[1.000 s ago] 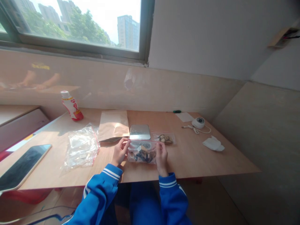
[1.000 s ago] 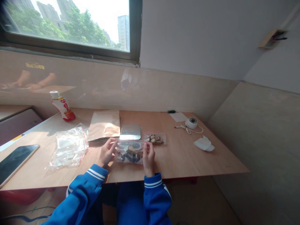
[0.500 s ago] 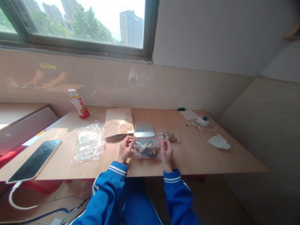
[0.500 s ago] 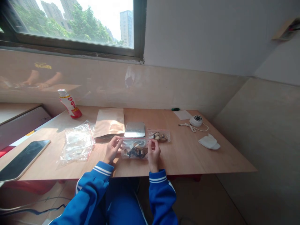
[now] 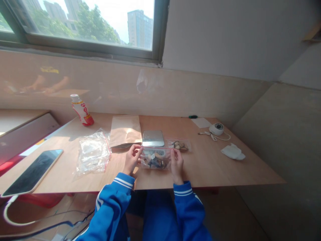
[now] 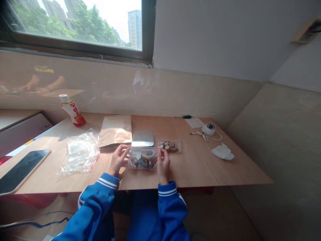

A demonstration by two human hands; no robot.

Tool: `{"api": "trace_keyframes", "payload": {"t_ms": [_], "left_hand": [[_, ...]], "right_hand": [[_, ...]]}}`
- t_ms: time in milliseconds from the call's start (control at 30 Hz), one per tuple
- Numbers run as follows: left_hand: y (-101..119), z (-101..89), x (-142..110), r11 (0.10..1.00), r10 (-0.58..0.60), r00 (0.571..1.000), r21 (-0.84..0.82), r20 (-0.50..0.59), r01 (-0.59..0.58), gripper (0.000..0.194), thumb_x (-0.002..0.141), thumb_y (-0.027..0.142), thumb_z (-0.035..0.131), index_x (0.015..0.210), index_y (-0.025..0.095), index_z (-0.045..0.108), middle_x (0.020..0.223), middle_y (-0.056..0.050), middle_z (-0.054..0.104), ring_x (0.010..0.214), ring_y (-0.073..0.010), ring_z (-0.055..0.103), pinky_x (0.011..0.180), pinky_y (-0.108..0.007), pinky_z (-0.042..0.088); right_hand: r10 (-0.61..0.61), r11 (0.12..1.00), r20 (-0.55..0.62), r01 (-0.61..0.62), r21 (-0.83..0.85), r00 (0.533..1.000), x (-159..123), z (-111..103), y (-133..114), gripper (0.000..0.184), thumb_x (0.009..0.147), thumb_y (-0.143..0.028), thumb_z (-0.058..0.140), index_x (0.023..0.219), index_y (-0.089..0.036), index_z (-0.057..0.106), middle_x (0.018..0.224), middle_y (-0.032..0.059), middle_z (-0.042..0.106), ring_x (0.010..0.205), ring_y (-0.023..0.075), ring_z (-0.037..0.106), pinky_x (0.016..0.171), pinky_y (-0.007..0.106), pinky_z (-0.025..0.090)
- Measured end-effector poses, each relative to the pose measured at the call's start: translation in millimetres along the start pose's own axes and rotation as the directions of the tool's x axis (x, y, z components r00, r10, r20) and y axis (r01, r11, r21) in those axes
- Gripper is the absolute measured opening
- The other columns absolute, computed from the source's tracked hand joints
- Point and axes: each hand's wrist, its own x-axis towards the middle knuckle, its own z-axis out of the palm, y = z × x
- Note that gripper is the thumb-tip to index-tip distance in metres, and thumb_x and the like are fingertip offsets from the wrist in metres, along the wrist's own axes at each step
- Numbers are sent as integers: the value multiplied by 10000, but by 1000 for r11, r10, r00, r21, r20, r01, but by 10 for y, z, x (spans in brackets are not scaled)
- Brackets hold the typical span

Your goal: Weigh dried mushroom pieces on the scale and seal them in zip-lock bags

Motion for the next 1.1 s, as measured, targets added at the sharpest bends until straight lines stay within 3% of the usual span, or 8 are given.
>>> {"api": "trace_keyframes", "payload": {"t_ms": [167, 467, 767, 1100], "left_hand": [[-2, -12, -1, 999, -35, 999, -1, -1, 35, 408, 706, 527, 649, 904, 192, 524, 710, 9, 592, 550, -135, 607, 382, -178, 424], [-12, -37, 6, 999, 22, 997, 29, -69, -20, 408, 692, 523, 668, 868, 165, 585, 722, -22, 622, 567, -134, 593, 455, -207, 470], [87, -34, -21, 991, -129, 990, -39, -61, 126, 414, 662, 503, 709, 885, 168, 610, 677, 12, 591, 436, -78, 503, 386, -181, 409], [160, -46, -18, 979, -188, 978, -95, -88, 180, 407, 637, 489, 733, 867, 162, 658, 642, 23, 566, 441, -69, 497, 399, -177, 404]], "right_hand": [[7, 1000, -22, -7, -15, 1000, -3, -2, -23, 401, 806, -536, 537, 895, -154, 620, 796, 64, 706, 691, 184, 652, 649, 296, 513], [13, 997, -23, -15, -70, 1000, 7, 8, 67, 440, 807, -573, 522, 891, -155, 634, 811, 85, 722, 675, 191, 667, 606, 280, 511], [71, 997, 43, -69, -44, 997, 15, 26, 81, 389, 840, -539, 507, 917, -178, 630, 895, 108, 738, 839, 242, 694, 732, 335, 534], [89, 995, 66, -86, -46, 994, 9, 44, 65, 353, 839, -523, 519, 885, -191, 629, 865, 92, 738, 823, 240, 692, 719, 335, 537]]}}
